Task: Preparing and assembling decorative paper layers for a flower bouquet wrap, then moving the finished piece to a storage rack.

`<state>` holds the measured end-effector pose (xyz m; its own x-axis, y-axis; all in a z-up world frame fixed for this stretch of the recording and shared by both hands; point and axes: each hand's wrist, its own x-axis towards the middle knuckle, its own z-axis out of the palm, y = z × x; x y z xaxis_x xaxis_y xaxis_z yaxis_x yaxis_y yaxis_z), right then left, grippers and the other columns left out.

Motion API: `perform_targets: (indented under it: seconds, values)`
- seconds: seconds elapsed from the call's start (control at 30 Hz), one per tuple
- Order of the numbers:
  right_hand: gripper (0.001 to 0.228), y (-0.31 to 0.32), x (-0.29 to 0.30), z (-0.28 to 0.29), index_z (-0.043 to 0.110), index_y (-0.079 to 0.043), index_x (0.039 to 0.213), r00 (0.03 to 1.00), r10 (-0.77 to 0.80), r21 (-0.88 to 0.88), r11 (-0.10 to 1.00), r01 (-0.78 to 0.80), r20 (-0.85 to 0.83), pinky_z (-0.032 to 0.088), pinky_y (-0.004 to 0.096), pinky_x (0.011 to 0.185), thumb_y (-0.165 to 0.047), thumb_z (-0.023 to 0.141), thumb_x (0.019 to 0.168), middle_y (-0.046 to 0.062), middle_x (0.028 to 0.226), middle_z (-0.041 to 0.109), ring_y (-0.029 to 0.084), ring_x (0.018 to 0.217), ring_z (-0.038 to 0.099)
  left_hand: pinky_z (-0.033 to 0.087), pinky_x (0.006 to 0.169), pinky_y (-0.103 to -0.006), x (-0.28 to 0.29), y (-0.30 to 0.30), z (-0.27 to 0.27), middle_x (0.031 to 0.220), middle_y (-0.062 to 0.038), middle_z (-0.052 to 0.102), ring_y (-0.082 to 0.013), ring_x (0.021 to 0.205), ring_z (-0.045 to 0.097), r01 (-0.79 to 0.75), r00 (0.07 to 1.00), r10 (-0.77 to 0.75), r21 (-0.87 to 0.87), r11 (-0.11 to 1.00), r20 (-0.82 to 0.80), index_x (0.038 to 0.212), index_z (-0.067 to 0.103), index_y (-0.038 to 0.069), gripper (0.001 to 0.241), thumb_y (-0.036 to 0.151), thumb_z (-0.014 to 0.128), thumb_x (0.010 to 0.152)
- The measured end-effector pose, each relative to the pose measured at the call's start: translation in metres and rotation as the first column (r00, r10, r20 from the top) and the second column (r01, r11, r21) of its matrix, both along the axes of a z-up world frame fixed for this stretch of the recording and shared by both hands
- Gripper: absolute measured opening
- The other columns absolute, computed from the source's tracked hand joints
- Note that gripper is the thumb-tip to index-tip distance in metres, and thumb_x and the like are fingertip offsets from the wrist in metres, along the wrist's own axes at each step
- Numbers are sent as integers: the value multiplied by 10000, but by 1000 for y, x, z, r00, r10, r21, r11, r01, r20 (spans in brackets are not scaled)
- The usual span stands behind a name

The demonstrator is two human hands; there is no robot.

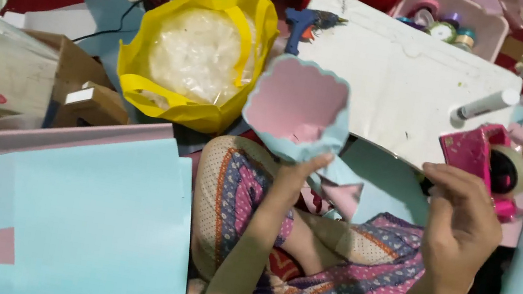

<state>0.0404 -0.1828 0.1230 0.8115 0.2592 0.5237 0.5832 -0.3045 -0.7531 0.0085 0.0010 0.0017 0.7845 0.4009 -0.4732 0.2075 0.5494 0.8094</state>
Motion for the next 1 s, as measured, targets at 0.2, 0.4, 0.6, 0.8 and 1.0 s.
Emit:
perform_targets:
  seconds: [0.2,0.4,0.6,0.8,1.0]
  values:
    - [152,-4,-16,-56,668,36,1079,975,-156,149,972,180,-156,496,358,936,116,590,976,180,1067,636,276,1035,628,383,1079,-473,28,8,39,1240,-134,535,-230,1220,482,-232,958,258,-194,953,123,1345,471,-7,819,239,908,697]
    - [431,22,-23,-68,542,42,1335,943,-123,150,973,176,-309,439,468,1021,-53,679,938,222,1205,612,333,1183,567,404,1035,-443,34,-12,12,1194,-195,631,-227,1140,572,-297,899,372,-302,906,232,1283,290,15,803,172,883,765]
    - [136,16,-10,-125,725,-65,879,785,-95,195,944,267,-613,541,216,588,-171,775,948,24,639,621,63,648,571,446,1032,-413,25,-8,20,1206,-170,680,-210,1152,603,-197,906,294,-310,930,304,1251,563,53,549,263,825,817]
    - [144,18,-17,-146,613,-55,865,606,143,395,866,306,-782,547,230,413,-116,723,936,40,627,631,82,504,597,409,1093,-477,23,-21,6,1223,-151,658,-219,1171,568,-158,942,216,-227,961,257,1281,573,48,652,275,887,756]
    - [427,8,-16,-76,669,0,1198,969,-197,14,979,202,-152,425,414,1015,108,554,801,193,1201,590,293,1168,536,383,1117,-491,16,-29,3,1304,-150,631,-250,1241,535,-71,969,80,-44,996,234,1349,565,-2,742,308,893,761]
